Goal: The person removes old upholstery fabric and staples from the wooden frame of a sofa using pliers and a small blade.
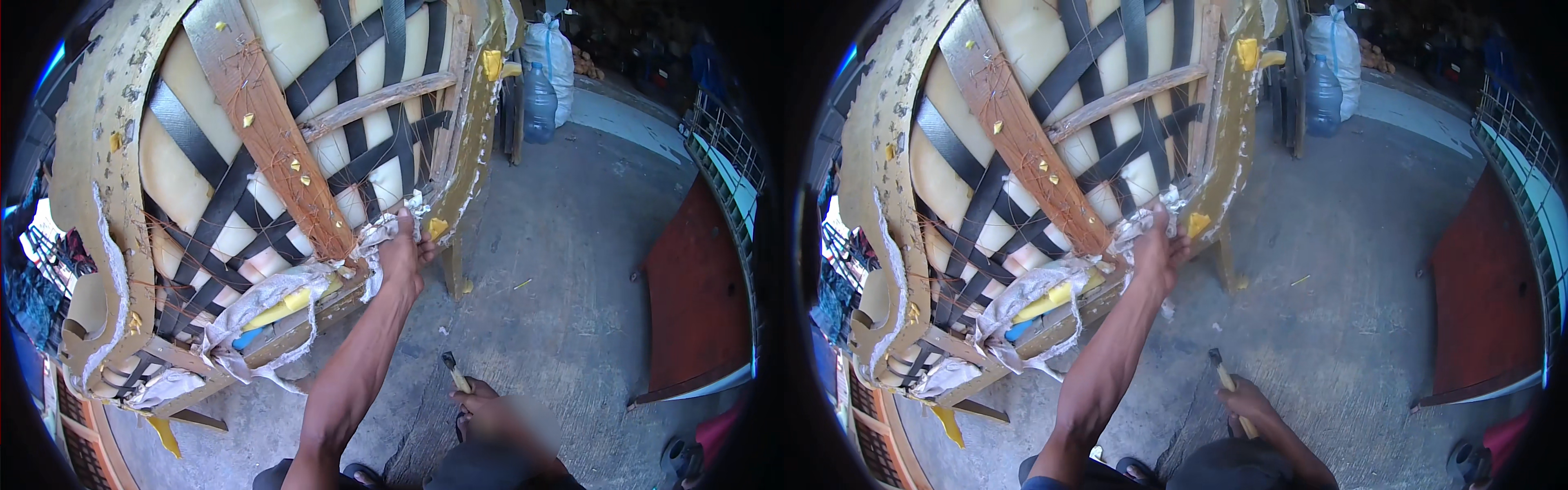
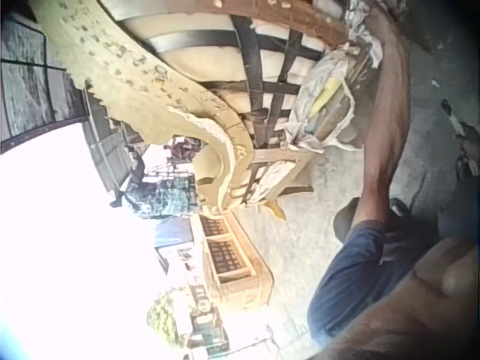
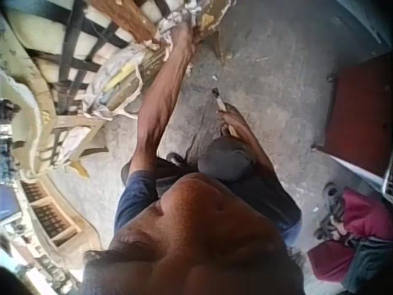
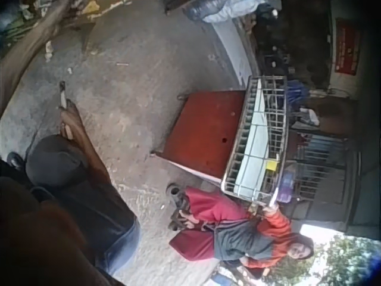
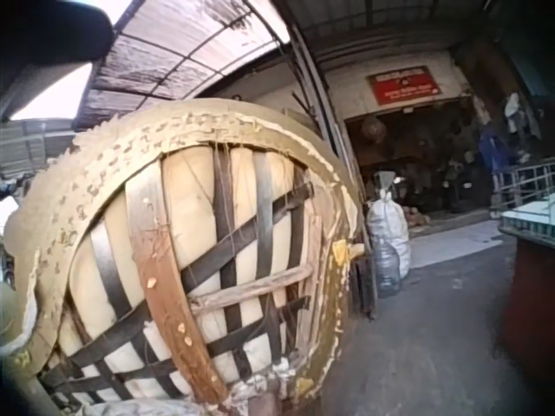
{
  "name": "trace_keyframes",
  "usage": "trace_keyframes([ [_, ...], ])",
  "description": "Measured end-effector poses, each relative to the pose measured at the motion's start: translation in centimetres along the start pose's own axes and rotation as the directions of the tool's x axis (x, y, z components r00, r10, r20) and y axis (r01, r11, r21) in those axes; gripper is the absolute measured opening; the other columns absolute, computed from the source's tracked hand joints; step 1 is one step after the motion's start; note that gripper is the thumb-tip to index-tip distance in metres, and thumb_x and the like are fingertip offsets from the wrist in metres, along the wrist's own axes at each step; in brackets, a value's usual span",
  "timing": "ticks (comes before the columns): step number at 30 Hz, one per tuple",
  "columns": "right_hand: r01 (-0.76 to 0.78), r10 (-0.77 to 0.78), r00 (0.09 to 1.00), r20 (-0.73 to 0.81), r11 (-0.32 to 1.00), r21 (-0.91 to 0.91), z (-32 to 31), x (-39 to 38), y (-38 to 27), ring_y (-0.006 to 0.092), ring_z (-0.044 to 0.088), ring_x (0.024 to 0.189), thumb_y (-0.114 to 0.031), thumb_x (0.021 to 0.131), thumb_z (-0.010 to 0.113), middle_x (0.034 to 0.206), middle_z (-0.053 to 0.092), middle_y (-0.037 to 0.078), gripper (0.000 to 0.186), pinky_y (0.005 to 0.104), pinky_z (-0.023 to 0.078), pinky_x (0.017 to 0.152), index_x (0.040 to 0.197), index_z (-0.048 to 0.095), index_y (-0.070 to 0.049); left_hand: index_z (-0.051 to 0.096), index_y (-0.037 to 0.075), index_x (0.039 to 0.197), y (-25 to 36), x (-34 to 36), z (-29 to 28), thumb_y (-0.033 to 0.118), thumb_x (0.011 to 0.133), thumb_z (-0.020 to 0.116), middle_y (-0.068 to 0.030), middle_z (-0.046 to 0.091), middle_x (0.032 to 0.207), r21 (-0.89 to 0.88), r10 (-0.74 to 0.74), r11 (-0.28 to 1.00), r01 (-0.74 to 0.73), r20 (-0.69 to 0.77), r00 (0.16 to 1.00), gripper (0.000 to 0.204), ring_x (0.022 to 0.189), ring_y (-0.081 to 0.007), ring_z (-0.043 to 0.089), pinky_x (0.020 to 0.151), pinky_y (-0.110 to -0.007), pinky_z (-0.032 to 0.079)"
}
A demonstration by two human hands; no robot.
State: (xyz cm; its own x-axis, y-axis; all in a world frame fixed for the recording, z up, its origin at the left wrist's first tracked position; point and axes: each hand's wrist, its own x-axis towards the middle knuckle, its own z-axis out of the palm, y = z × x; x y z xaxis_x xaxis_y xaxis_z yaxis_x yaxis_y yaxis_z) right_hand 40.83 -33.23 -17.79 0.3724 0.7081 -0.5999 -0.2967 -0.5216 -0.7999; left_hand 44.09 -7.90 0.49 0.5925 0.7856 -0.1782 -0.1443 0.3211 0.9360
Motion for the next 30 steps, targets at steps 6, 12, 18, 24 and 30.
trace_keyframes([
  [6, 0.058, -0.052, 0.981, -0.186, 0.998, 0.024, -2.6, 2.1, -1.6, 0.0098, 0.049, 0.059, -0.014, 0.097, 0.064, 0.078, 0.051, 0.002, 0.028, 0.0283, 0.043, 0.047, 0.120, 0.055, -0.001, 0.068, -0.003, 0.093, -1.1, 1.1, -2.1, 0.046, 0.104, 0.049, -0.0228, 0.066, 0.069, 0.773, 0.503, 0.502, -0.389, 0.105, 0.858, 0.053, 0.067, -0.0372, 0.068, 0.067, -0.051, 0.050],
  [12, 0.023, -0.009, 0.997, -0.081, 0.985, 0.169, -4.5, 3.6, -0.8, 0.0135, 0.054, 0.058, -0.016, 0.094, 0.064, 0.076, 0.056, 0.005, 0.033, 0.0317, 0.046, 0.054, 0.121, 0.053, 0.001, 0.067, 0.000, 0.092, -1.5, 1.4, -3.6, 0.048, 0.105, 0.047, -0.0151, 0.060, 0.059, 0.673, 0.506, 0.501, -0.544, 0.282, 0.815, 0.054, 0.056, -0.0257, 0.059, 0.059, -0.043, 0.048],
  [18, 0.070, -0.057, 0.997, -0.061, 0.963, 0.258, -6.3, 3.5, -2.6, 0.0147, 0.059, 0.065, -0.011, 0.093, 0.064, 0.080, 0.058, 0.006, 0.023, 0.0309, 0.051, 0.059, 0.110, 0.054, 0.001, 0.067, 0.002, 0.088, -2.7, 2.8, -5.9, 0.044, 0.107, 0.046, -0.0006, 0.056, 0.062, 0.652, 0.374, 0.585, -0.483, 0.311, 0.874, 0.051, 0.058, -0.0104, 0.049, 0.053, -0.034, 0.039],
  [24, 0.066, -0.038, 0.996, -0.085, 0.936, 0.347, -6.3, 5.1, -2.3, 0.0206, 0.066, 0.075, -0.005, 0.091, 0.060, 0.089, 0.060, 0.010, 0.021, 0.0345, 0.059, 0.070, 0.110, 0.055, 0.001, 0.059, -0.002, 0.059, -3.8, 1.6, -1.8, 0.053, 0.105, 0.046, -0.0045, 0.048, 0.049, 0.511, 0.479, 0.747, -0.425, 0.029, 0.877, 0.073, 0.050, -0.0145, 0.044, 0.048, -0.039, 0.034],
  [30, 0.050, -0.052, 0.999, -0.007, 0.986, -0.158, -3.6, 5.9, -1.4, 0.0205, 0.063, 0.069, 0.002, 0.088, 0.059, 0.078, 0.057, 0.006, 0.017, 0.0364, 0.056, 0.066, 0.104, 0.056, -0.001, 0.071, -0.004, 0.068, -1.5, -0.2, -3.4, 0.069, 0.100, 0.037, -0.0177, 0.062, 0.059, 0.642, 0.375, 0.710, -0.289, 0.003, 0.927, 0.086, 0.059, -0.0245, 0.063, 0.061, -0.040, 0.048],
])
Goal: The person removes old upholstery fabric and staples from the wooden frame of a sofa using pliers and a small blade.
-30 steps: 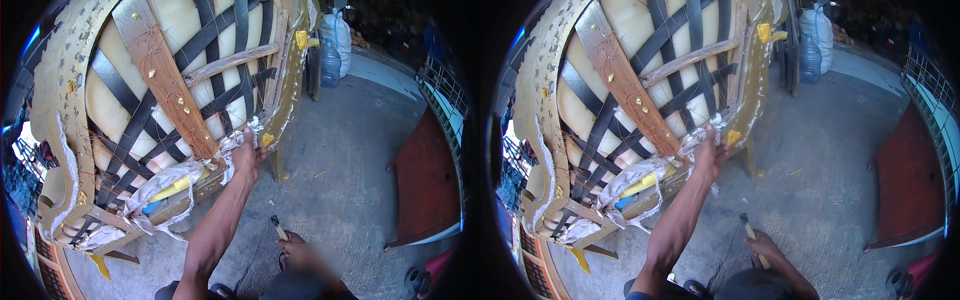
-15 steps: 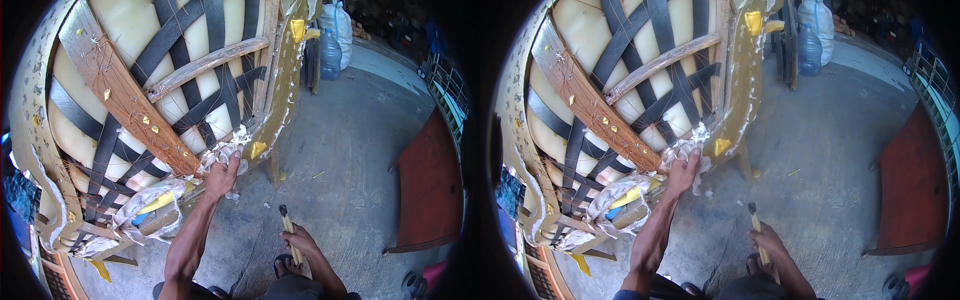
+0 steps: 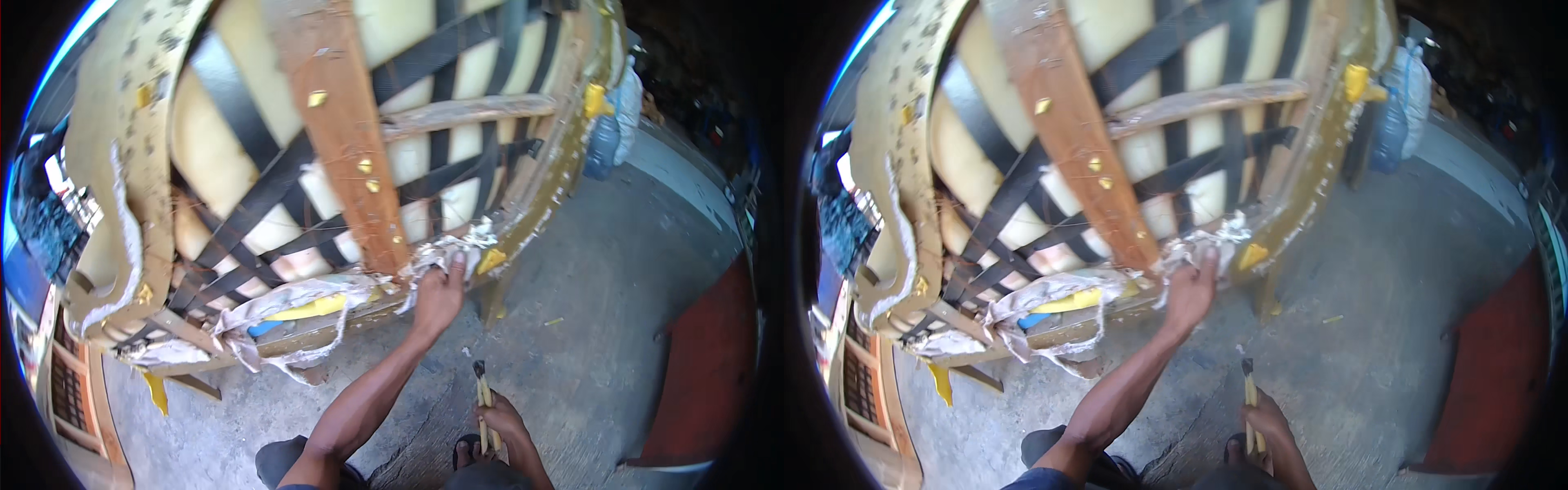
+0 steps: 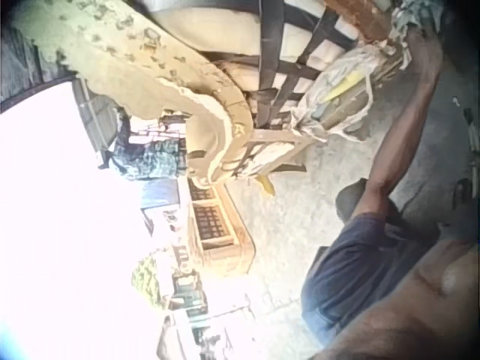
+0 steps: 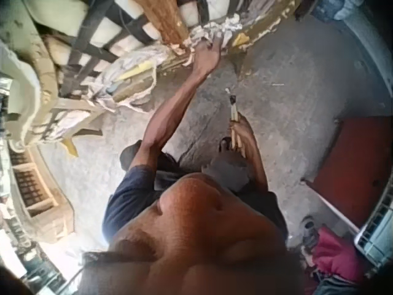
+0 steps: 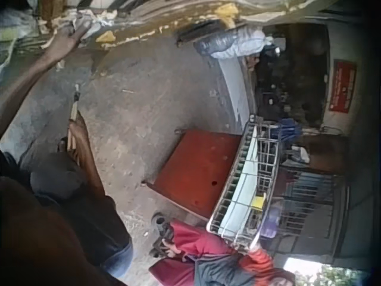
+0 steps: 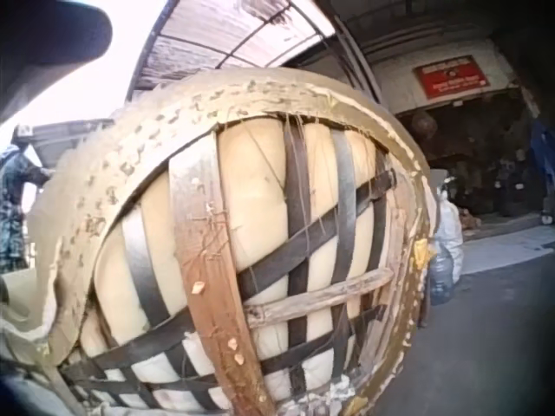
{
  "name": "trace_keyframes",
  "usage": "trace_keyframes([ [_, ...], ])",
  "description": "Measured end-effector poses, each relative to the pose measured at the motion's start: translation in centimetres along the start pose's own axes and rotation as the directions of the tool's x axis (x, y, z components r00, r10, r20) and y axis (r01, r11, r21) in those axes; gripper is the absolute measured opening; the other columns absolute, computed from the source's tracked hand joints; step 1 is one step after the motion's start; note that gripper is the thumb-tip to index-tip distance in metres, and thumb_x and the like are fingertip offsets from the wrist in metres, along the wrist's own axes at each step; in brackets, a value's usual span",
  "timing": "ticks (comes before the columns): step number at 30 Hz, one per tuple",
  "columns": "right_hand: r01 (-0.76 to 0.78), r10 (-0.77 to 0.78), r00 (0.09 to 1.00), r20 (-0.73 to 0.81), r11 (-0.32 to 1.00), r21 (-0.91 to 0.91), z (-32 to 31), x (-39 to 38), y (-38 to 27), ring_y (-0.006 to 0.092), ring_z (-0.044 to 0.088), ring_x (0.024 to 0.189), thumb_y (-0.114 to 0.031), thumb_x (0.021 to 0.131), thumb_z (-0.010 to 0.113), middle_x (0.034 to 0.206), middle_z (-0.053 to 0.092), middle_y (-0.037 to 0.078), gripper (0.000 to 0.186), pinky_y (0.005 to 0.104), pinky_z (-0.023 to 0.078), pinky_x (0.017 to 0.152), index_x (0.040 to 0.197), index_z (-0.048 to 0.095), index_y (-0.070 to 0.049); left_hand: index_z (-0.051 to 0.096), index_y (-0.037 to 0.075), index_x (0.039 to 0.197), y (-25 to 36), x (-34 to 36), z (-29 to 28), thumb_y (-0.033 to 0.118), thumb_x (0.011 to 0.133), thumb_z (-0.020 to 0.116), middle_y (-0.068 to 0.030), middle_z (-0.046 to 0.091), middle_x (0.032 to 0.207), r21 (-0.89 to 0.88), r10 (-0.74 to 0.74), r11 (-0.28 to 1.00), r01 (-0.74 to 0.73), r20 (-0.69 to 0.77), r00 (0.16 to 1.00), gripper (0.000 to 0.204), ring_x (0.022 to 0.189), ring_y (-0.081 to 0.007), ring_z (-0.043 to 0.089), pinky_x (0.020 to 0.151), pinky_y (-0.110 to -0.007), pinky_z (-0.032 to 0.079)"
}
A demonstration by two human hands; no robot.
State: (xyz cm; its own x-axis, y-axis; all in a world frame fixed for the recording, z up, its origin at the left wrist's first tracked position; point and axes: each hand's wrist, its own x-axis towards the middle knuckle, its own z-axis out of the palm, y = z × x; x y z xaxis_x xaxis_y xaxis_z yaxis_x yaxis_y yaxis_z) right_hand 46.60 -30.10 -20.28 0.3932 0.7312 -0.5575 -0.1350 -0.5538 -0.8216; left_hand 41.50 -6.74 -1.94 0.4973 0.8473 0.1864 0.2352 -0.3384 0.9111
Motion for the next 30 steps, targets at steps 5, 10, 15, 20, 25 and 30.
trace_keyframes([
  [5, -0.209, 0.222, 0.974, 0.055, 0.961, -0.182, 1.1, 0.4, 7.0, 0.0219, 0.066, 0.077, -0.006, 0.092, 0.062, 0.086, 0.065, 0.009, 0.029, 0.0374, 0.054, 0.070, 0.120, 0.059, -0.005, 0.071, 0.001, 0.094, -0.6, -1.2, -1.8, 0.054, 0.105, 0.036, -0.0227, 0.066, 0.081, 0.214, 0.023, 0.968, -0.132, 0.450, 0.893, 0.064, 0.081, -0.0398, 0.065, 0.082, -0.048, 0.050],
  [10, -0.197, 0.279, 0.937, 0.210, 0.918, -0.344, 3.1, 1.3, 7.2, 0.0254, 0.064, 0.088, -0.008, 0.093, 0.062, 0.105, 0.068, 0.011, 0.053, 0.0419, 0.054, 0.078, 0.146, 0.052, -0.012, 0.064, 0.001, 0.105, 1.1, -7.5, -17.2, 0.019, 0.094, 0.068, -0.0175, 0.059, 0.084, 0.317, 0.752, 0.615, -0.722, 0.041, 0.658, 0.022, 0.077, -0.0323, 0.061, 0.067, -0.041, 0.049],
  [15, -0.097, 0.192, 0.933, 0.304, 0.949, -0.301, 3.5, 3.4, 6.5, 0.0236, 0.062, 0.088, -0.002, 0.092, 0.060, 0.105, 0.066, 0.010, 0.062, 0.0399, 0.053, 0.076, 0.152, 0.045, -0.013, 0.060, 0.002, 0.120, -0.7, -9.4, -31.0, -0.001, 0.083, 0.070, -0.0181, 0.053, 0.119, 0.813, 0.847, 0.519, -0.262, -0.448, 0.286, 0.038, 0.111, -0.0329, 0.052, 0.094, -0.043, 0.043],
  [20, -0.050, 0.120, 0.942, 0.314, 0.974, -0.222, 4.9, 4.1, 5.2, 0.0200, 0.060, 0.073, 0.005, 0.089, 0.058, 0.093, 0.064, 0.009, 0.067, 0.0350, 0.051, 0.064, 0.152, 0.044, -0.012, 0.063, 0.013, 0.124, 1.8, -7.9, -36.9, 0.015, 0.080, 0.080, -0.0176, 0.052, 0.133, 0.922, 0.934, 0.334, -0.195, -0.296, 0.199, 0.047, 0.122, -0.0362, 0.049, 0.102, -0.047, 0.037],
  [25, -0.028, 0.110, 0.937, 0.332, 0.970, -0.241, 4.0, 5.6, 7.8, 0.0170, 0.060, 0.064, 0.006, 0.087, 0.061, 0.084, 0.062, 0.008, 0.065, 0.0337, 0.050, 0.056, 0.148, 0.047, -0.010, 0.067, 0.010, 0.117, 3.1, -6.8, -38.3, 0.013, 0.076, 0.083, -0.0157, 0.059, 0.128, 0.848, 0.894, 0.430, -0.310, -0.352, 0.275, 0.045, 0.120, -0.0334, 0.053, 0.098, -0.044, 0.040],
  [30, -0.019, 0.082, 0.956, 0.282, 0.975, -0.221, 4.1, 3.7, 2.9, 0.0158, 0.062, 0.065, 0.004, 0.085, 0.065, 0.080, 0.061, 0.007, 0.056, 0.0326, 0.050, 0.055, 0.139, 0.052, -0.006, 0.073, 0.008, 0.101, 3.0, -7.3, -38.6, 0.003, 0.079, 0.077, -0.0137, 0.066, 0.122, 0.782, 0.872, 0.490, -0.385, -0.438, 0.220, 0.023, 0.106, -0.0293, 0.062, 0.096, -0.039, 0.043],
])
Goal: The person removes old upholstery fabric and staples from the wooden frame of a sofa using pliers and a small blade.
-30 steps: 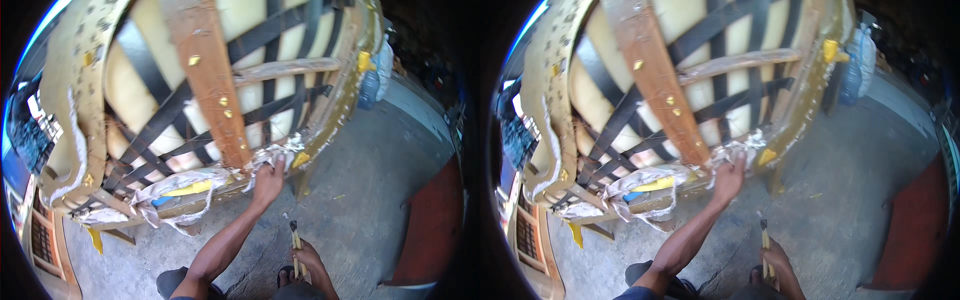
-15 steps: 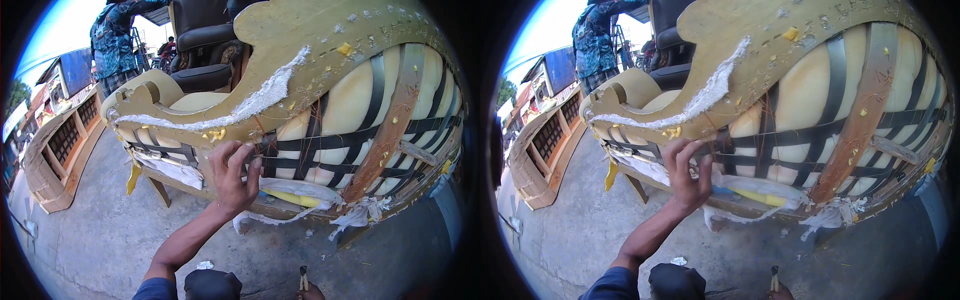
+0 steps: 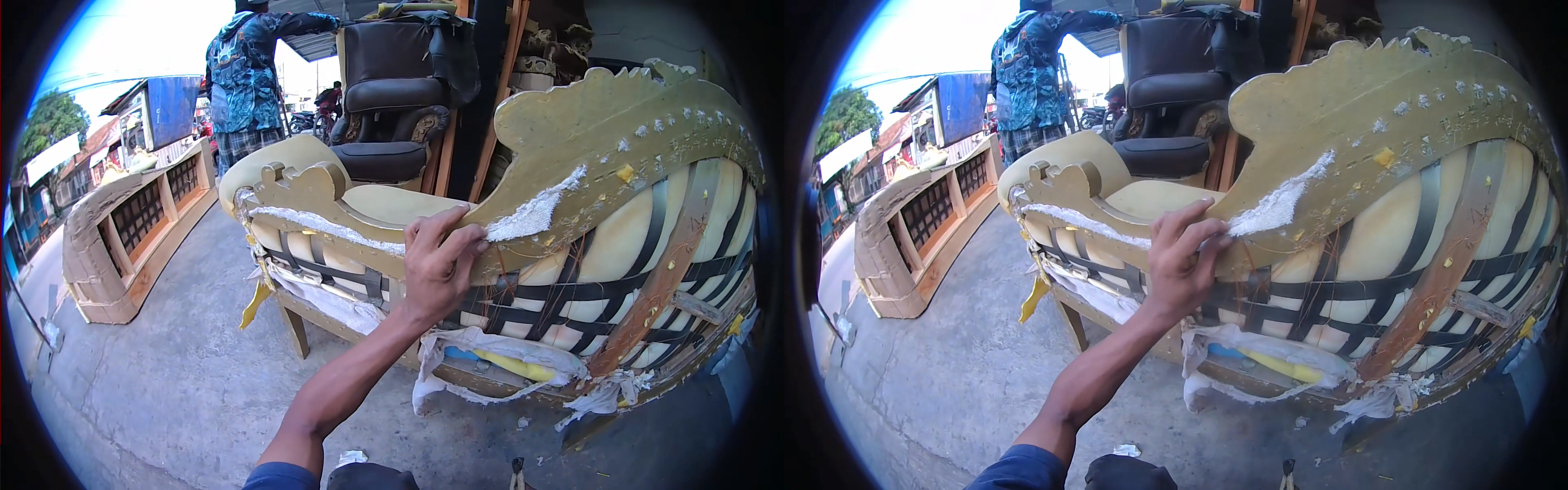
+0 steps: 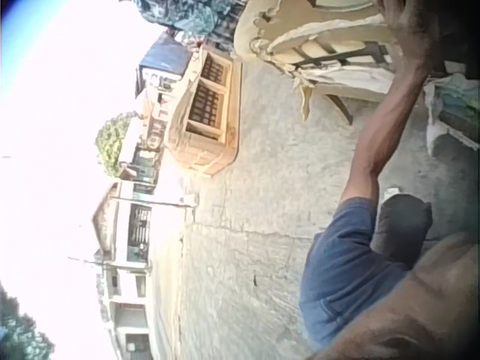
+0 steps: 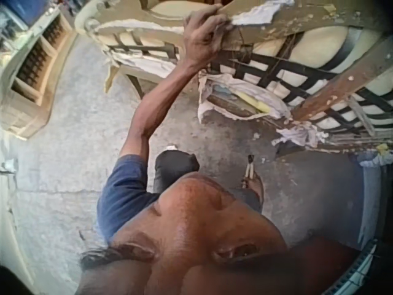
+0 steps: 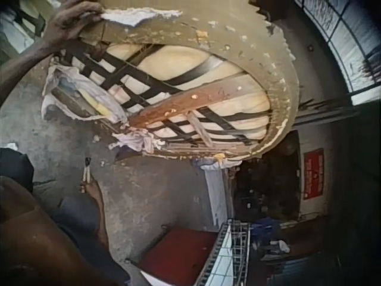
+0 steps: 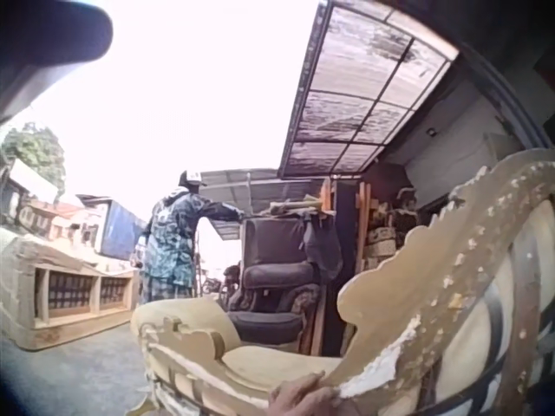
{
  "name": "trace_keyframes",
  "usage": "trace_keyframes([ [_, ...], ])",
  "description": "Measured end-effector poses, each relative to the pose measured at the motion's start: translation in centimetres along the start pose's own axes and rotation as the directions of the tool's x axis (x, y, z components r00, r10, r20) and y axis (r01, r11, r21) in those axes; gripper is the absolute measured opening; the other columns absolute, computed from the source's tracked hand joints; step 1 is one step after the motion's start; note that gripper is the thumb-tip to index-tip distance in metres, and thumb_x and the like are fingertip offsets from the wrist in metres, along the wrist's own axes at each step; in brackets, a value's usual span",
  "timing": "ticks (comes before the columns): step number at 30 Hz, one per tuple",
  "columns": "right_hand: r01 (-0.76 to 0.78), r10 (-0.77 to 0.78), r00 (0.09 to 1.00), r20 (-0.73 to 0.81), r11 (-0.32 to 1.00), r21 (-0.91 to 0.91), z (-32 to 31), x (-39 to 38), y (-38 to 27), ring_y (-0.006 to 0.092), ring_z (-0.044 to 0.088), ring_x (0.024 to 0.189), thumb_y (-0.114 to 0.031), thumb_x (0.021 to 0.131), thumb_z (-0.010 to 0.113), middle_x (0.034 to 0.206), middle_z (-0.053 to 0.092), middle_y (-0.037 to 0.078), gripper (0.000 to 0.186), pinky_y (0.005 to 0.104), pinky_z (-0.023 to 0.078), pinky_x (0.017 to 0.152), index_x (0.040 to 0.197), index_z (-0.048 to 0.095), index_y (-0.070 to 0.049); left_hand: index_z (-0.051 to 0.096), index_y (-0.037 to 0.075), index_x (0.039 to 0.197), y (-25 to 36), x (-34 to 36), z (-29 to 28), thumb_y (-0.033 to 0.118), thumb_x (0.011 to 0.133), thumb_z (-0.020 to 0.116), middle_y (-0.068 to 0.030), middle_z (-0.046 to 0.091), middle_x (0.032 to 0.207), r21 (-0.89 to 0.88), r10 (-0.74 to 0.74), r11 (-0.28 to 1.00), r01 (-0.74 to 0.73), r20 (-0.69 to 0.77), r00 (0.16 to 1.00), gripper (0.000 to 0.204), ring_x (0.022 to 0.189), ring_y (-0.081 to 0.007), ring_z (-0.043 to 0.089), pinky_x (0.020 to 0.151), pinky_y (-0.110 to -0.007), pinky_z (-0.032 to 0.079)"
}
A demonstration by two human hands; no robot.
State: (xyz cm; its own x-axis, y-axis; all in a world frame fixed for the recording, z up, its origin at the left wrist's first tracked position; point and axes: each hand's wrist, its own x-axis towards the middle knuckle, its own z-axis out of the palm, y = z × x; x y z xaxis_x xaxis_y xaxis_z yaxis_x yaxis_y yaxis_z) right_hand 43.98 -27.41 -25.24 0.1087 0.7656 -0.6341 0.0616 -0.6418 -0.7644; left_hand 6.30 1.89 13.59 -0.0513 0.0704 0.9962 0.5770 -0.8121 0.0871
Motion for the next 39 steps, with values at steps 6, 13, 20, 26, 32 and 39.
trace_keyframes([
  [6, 0.494, -0.521, 0.850, 0.083, 0.730, -0.473, 3.0, -11.8, -25.2, 0.0155, 0.061, 0.094, -0.006, 0.093, 0.063, 0.104, 0.063, 0.007, 0.058, 0.0339, 0.053, 0.081, 0.147, 0.043, -0.001, 0.075, 0.006, 0.097, 1.0, 0.4, 1.1, 0.002, 0.082, 0.076, -0.0136, 0.066, 0.123, -0.198, -0.182, 0.964, 0.178, 0.002, 0.983, 0.016, 0.113, -0.0281, 0.060, 0.095, -0.037, 0.047],
  [13, 0.683, -0.757, 0.611, 0.230, 0.358, -0.636, 12.1, -20.5, -43.7, 0.0365, 0.056, 0.128, -0.020, 0.098, 0.056, 0.143, 0.051, 0.029, 0.070, 0.0395, 0.041, 0.108, 0.158, 0.024, -0.004, 0.076, 0.005, 0.097, 0.1, 0.0, 0.7, 0.004, 0.081, 0.078, -0.0120, 0.067, 0.121, -0.243, -0.244, 0.939, 0.242, 0.023, 0.969, 0.016, 0.116, -0.0278, 0.059, 0.099, -0.037, 0.044],
  [20, 0.385, -0.749, 0.663, 0.022, 0.316, -0.867, 15.4, -26.8, -48.2, 0.0395, 0.062, 0.118, -0.021, 0.098, 0.055, 0.126, 0.062, 0.029, 0.060, 0.0442, 0.045, 0.101, 0.151, 0.034, -0.004, 0.077, 0.009, 0.093, 0.4, 0.4, 0.5, 0.006, 0.080, 0.078, -0.0106, 0.069, 0.117, -0.282, -0.201, 0.942, 0.182, -0.041, 0.979, 0.014, 0.111, -0.0264, 0.060, 0.100, -0.036, 0.038],
  [26, 0.316, -0.785, 0.615, -0.070, 0.327, -0.891, 15.0, -29.0, -49.0, 0.0356, 0.063, 0.117, -0.022, 0.097, 0.057, 0.123, 0.064, 0.026, 0.058, 0.0427, 0.046, 0.100, 0.151, 0.039, -0.007, 0.068, 0.016, 0.113, 3.2, 1.8, 1.1, 0.017, 0.079, 0.079, -0.0117, 0.058, 0.121, -0.143, -0.177, 0.975, 0.173, -0.017, 0.984, 0.035, 0.119, -0.0289, 0.053, 0.105, -0.047, 0.027],
  [32, 0.210, -0.714, 0.689, -0.126, 0.363, -0.908, 15.9, -29.2, -49.9, 0.0367, 0.066, 0.111, -0.023, 0.098, 0.056, 0.117, 0.066, 0.026, 0.052, 0.0444, 0.048, 0.096, 0.145, 0.044, -0.004, 0.072, 0.014, 0.103, 4.3, 3.9, 4.3, 0.014, 0.080, 0.079, -0.0114, 0.058, 0.119, -0.173, -0.086, 0.983, 0.060, -0.146, 0.986, 0.025, 0.116, -0.0281, 0.053, 0.101, -0.046, 0.031],
  [39, -0.099, -0.631, 0.761, -0.150, 0.115, -0.988, 19.3, -30.3, -53.8, 0.0375, 0.066, 0.108, -0.028, 0.100, 0.056, 0.113, 0.067, 0.024, 0.049, 0.0452, 0.049, 0.094, 0.140, 0.046, -0.001, 0.077, 0.011, 0.090, 4.1, 4.2, 3.9, 0.011, 0.076, 0.081, -0.0089, 0.052, 0.098, -0.350, -0.163, 0.933, 0.078, -0.220, 0.962, 0.014, 0.102, -0.0276, 0.050, 0.091, -0.042, 0.035],
])
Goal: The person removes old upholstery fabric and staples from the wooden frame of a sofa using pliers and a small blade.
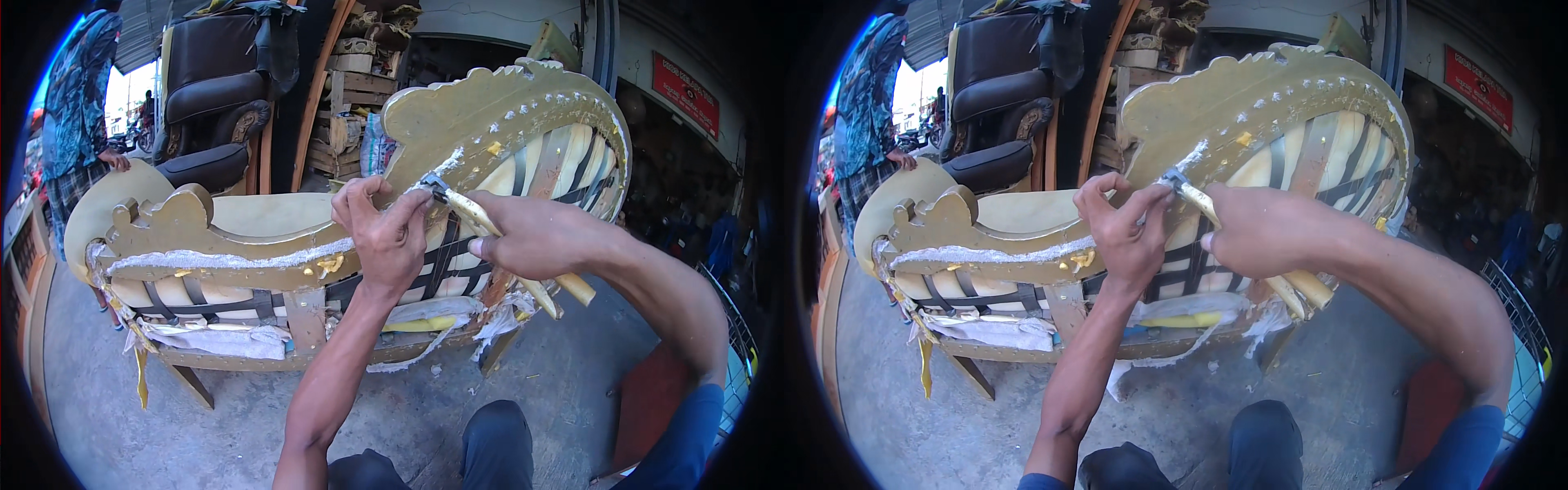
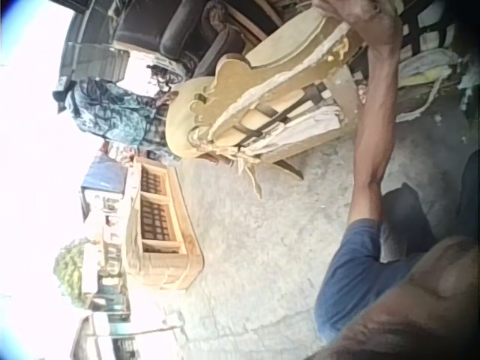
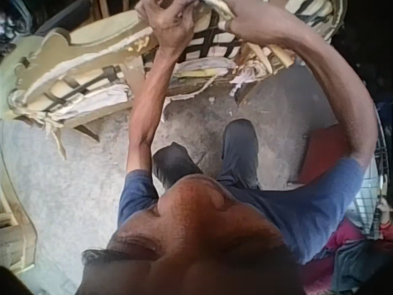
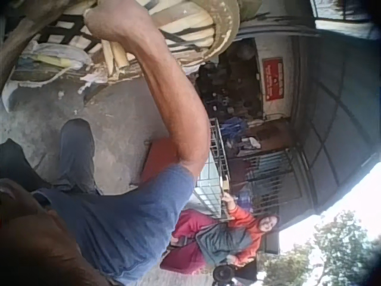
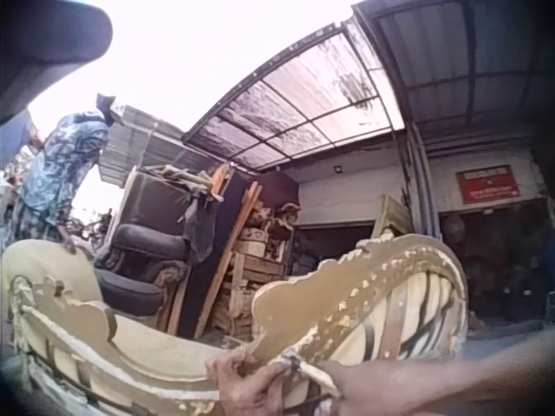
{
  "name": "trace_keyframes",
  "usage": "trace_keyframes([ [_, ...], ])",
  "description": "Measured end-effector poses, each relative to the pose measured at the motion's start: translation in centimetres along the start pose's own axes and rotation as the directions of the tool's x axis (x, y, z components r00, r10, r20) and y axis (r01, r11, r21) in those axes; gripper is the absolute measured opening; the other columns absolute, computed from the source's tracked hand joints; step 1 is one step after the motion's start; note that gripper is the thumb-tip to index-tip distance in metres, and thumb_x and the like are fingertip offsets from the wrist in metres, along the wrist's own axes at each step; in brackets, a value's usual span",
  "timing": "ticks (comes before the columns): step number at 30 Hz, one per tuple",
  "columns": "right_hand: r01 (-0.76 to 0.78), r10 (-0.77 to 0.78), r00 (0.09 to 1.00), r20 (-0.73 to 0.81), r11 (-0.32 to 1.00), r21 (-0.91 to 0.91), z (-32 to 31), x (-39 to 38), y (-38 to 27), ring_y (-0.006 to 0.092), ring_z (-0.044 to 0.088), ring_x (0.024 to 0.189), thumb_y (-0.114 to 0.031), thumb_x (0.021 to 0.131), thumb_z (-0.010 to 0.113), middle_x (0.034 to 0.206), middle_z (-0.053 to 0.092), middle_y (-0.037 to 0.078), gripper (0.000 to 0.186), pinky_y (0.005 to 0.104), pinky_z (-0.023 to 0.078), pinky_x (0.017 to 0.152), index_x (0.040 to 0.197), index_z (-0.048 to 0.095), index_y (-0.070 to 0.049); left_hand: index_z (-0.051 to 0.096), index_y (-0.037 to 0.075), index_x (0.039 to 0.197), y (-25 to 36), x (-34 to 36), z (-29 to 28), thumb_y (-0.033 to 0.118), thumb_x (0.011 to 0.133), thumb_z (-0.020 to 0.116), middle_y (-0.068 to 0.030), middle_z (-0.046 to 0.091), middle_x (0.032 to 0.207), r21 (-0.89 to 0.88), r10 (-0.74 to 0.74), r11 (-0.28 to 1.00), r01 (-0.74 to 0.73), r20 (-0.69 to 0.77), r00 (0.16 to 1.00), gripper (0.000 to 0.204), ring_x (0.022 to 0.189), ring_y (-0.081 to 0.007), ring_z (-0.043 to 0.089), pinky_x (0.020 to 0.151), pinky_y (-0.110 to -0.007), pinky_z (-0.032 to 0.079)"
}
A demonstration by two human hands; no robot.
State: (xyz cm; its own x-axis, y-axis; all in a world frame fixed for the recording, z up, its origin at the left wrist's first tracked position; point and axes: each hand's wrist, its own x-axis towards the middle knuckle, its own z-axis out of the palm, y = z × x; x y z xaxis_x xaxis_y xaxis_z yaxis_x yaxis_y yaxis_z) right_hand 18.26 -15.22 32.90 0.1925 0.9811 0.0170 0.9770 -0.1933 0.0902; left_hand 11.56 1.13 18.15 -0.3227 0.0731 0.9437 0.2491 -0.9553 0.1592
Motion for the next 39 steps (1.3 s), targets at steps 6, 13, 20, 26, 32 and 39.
trace_keyframes([
  [6, 0.012, 0.008, 0.993, -0.119, 0.985, 0.172, 4.1, 1.2, 1.1, 0.0315, 0.070, 0.086, -0.034, 0.102, 0.055, 0.092, 0.068, 0.020, 0.042, 0.0416, 0.054, 0.078, 0.122, 0.056, 0.002, 0.077, 0.009, 0.091, -0.4, 0.9, -1.4, 0.006, 0.077, 0.078, -0.0086, 0.052, 0.093, -0.047, 0.042, 0.998, -0.038, 0.082, 0.996, 0.014, 0.096, -0.0272, 0.050, 0.084, -0.037, 0.039],
  [13, 0.288, -0.201, 0.954, -0.222, 0.417, 0.862, 36.2, -0.8, -7.5, 0.0300, 0.068, 0.076, -0.036, 0.099, 0.060, 0.083, 0.068, 0.017, 0.036, 0.0414, 0.054, 0.074, 0.111, 0.059, -0.003, 0.068, -0.001, 0.098, -6.8, 3.1, -8.3, 0.005, 0.094, 0.058, -0.0114, 0.062, 0.086, -0.033, -0.131, 0.989, 0.141, 0.208, 0.969, 0.012, 0.085, -0.0229, 0.062, 0.078, -0.033, 0.047],
  [20, -0.248, -0.260, 0.887, 0.383, 0.431, 0.868, 37.8, -2.1, -2.2, 0.0159, 0.062, 0.079, -0.035, 0.099, 0.061, 0.089, 0.062, 0.008, 0.045, 0.0315, 0.054, 0.072, 0.122, 0.059, 0.004, 0.067, 0.002, 0.099, -2.0, 2.0, -5.4, 0.006, 0.089, 0.067, -0.0110, 0.060, 0.090, 0.273, 0.196, 0.924, -0.268, 0.261, 0.945, 0.011, 0.092, -0.0280, 0.057, 0.084, -0.037, 0.045],
  [26, -0.034, -0.160, 0.987, 0.021, -0.079, 0.996, 24.3, 1.0, 2.7, 0.0257, 0.062, 0.110, -0.024, 0.105, 0.054, 0.129, 0.059, 0.017, 0.040, 0.0433, 0.057, 0.093, 0.136, 0.051, 0.001, 0.068, 0.003, 0.096, -1.8, 0.9, -2.2, 0.009, 0.082, 0.076, -0.0089, 0.060, 0.089, 0.198, 0.183, 0.951, -0.237, 0.259, 0.949, 0.017, 0.091, -0.0290, 0.053, 0.082, -0.039, 0.043],
  [32, -0.056, -0.383, 0.887, -0.257, -0.642, 0.765, 17.1, 3.4, 3.1, 0.0381, 0.055, 0.128, -0.027, 0.103, 0.051, 0.141, 0.049, 0.029, 0.059, 0.0575, 0.046, 0.107, 0.150, 0.031, 0.002, 0.073, 0.001, 0.093, -1.6, 3.4, -4.7, 0.005, 0.087, 0.071, -0.0078, 0.063, 0.088, 0.045, 0.034, 0.997, -0.061, 0.460, 0.887, 0.007, 0.088, -0.0208, 0.057, 0.079, -0.034, 0.046],
  [39, -0.311, -0.517, 0.782, -0.349, -0.809, 0.499, 14.4, 3.2, -0.2, 0.0533, 0.030, 0.143, -0.043, 0.102, 0.051, 0.159, 0.023, 0.030, 0.080, 0.0720, 0.029, 0.112, 0.160, 0.010, -0.006, 0.072, -0.003, 0.096, -6.2, 7.7, -6.0, 0.036, 0.104, 0.051, -0.0122, 0.068, 0.086, 0.300, -0.536, 0.804, 0.514, 0.739, 0.408, 0.045, 0.077, -0.0168, 0.062, 0.072, -0.035, 0.049],
])
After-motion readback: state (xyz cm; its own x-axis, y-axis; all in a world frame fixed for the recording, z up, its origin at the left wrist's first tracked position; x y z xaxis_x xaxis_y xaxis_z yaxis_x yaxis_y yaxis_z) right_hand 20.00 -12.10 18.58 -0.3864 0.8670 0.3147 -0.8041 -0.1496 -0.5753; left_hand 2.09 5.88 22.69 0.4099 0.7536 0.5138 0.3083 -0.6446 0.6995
